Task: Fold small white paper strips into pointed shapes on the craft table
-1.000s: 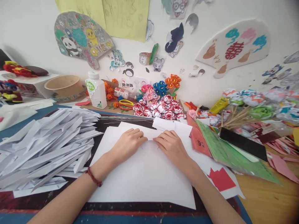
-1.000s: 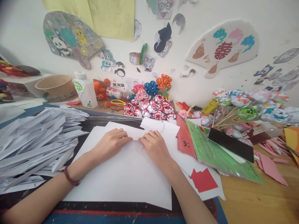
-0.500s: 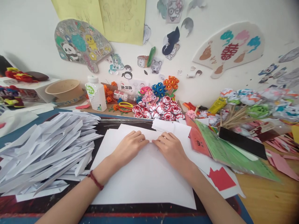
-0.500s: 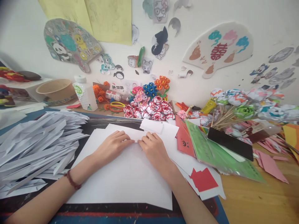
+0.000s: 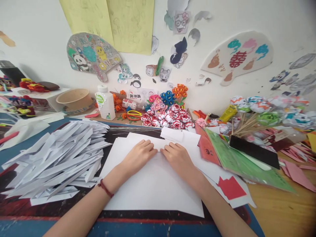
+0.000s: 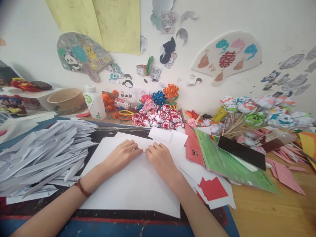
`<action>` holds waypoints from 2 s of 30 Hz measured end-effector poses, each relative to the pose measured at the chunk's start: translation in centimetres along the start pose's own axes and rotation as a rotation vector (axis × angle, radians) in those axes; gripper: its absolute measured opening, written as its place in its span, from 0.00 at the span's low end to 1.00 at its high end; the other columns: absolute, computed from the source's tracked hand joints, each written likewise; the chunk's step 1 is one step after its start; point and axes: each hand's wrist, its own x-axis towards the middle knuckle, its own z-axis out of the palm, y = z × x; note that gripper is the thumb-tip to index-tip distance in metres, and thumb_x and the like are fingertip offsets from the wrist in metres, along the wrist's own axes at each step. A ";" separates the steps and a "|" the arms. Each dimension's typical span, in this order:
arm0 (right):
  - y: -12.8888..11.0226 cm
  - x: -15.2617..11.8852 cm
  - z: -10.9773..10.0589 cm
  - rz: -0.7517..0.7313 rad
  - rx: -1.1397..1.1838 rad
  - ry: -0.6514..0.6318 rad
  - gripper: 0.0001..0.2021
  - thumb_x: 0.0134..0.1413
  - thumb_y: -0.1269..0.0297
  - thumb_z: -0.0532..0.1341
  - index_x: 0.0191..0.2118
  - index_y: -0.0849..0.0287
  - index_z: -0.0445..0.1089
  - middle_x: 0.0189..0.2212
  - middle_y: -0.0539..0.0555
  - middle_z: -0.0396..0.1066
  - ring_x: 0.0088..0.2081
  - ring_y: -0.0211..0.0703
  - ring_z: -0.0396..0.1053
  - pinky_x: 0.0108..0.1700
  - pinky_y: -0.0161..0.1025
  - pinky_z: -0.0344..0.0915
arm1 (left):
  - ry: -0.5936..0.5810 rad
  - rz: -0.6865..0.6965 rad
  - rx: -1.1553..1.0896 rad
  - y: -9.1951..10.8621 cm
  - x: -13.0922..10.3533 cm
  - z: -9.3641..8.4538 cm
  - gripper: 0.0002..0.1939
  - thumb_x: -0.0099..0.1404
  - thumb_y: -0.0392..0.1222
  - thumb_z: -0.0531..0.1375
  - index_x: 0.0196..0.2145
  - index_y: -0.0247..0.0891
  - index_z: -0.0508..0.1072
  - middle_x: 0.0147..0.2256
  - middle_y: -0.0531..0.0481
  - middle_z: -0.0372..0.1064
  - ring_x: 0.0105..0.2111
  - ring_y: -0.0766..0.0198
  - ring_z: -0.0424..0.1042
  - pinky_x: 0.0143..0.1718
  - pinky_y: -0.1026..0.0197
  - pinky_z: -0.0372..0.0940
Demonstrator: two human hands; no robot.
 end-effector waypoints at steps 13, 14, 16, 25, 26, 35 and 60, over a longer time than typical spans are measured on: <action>-0.4 0.5 -0.7 -0.018 -0.009 -0.079 0.06 0.54 0.78 0.59 0.31 0.60 0.68 0.30 0.53 0.67 0.35 0.45 0.62 0.33 0.42 0.54 | -0.010 0.023 0.037 0.0 0.3 0.0 0.08 0.68 0.38 0.52 0.34 0.35 0.69 0.30 0.47 0.64 0.35 0.59 0.60 0.36 0.56 0.54; -0.5 0.5 -0.8 -0.015 -0.010 -0.087 0.06 0.54 0.78 0.59 0.31 0.60 0.68 0.30 0.53 0.67 0.35 0.45 0.62 0.34 0.42 0.54 | -0.011 0.031 0.056 0.1 0.4 0.0 0.08 0.67 0.38 0.52 0.32 0.34 0.69 0.30 0.47 0.64 0.35 0.59 0.60 0.36 0.56 0.53; -0.6 0.5 -1.0 -0.005 -0.008 -0.105 0.06 0.54 0.78 0.58 0.31 0.60 0.68 0.30 0.54 0.67 0.35 0.46 0.62 0.34 0.42 0.54 | -0.009 0.042 0.094 0.2 0.4 -0.2 0.08 0.67 0.38 0.53 0.31 0.35 0.68 0.30 0.47 0.64 0.35 0.58 0.61 0.36 0.55 0.53; 0.1 -0.1 -2.3 0.108 0.158 -0.206 0.19 0.51 0.83 0.54 0.44 0.57 0.71 0.32 0.53 0.70 0.37 0.45 0.62 0.36 0.40 0.51 | -0.050 -0.045 0.072 0.4 -0.5 -1.4 0.09 0.63 0.30 0.54 0.40 0.37 0.70 0.29 0.48 0.69 0.37 0.56 0.63 0.39 0.52 0.51; 0.2 -0.2 -2.3 0.127 0.182 -0.212 0.21 0.50 0.83 0.54 0.45 0.56 0.71 0.33 0.53 0.70 0.37 0.45 0.62 0.36 0.40 0.51 | -0.059 -0.057 0.059 0.3 -0.6 -1.5 0.12 0.62 0.28 0.54 0.42 0.38 0.70 0.29 0.49 0.70 0.37 0.56 0.64 0.39 0.52 0.51; 1.5 -0.9 -2.0 0.347 0.484 -0.212 0.17 0.60 0.72 0.52 0.46 0.46 0.72 0.35 0.47 0.74 0.38 0.42 0.67 0.34 0.35 0.54 | 0.016 -0.328 -0.060 -0.6 -0.4 -0.7 0.15 0.68 0.45 0.49 0.44 0.39 0.72 0.29 0.46 0.72 0.32 0.60 0.68 0.40 0.54 0.53; 1.1 0.6 0.0 0.583 1.126 -0.105 0.06 0.42 0.68 0.65 0.20 0.62 0.71 0.16 0.48 0.65 0.20 0.34 0.60 0.23 0.31 0.55 | 0.027 -0.407 -0.750 -0.9 0.9 -0.4 0.08 0.59 0.44 0.59 0.29 0.38 0.76 0.26 0.53 0.74 0.25 0.67 0.67 0.32 0.65 0.58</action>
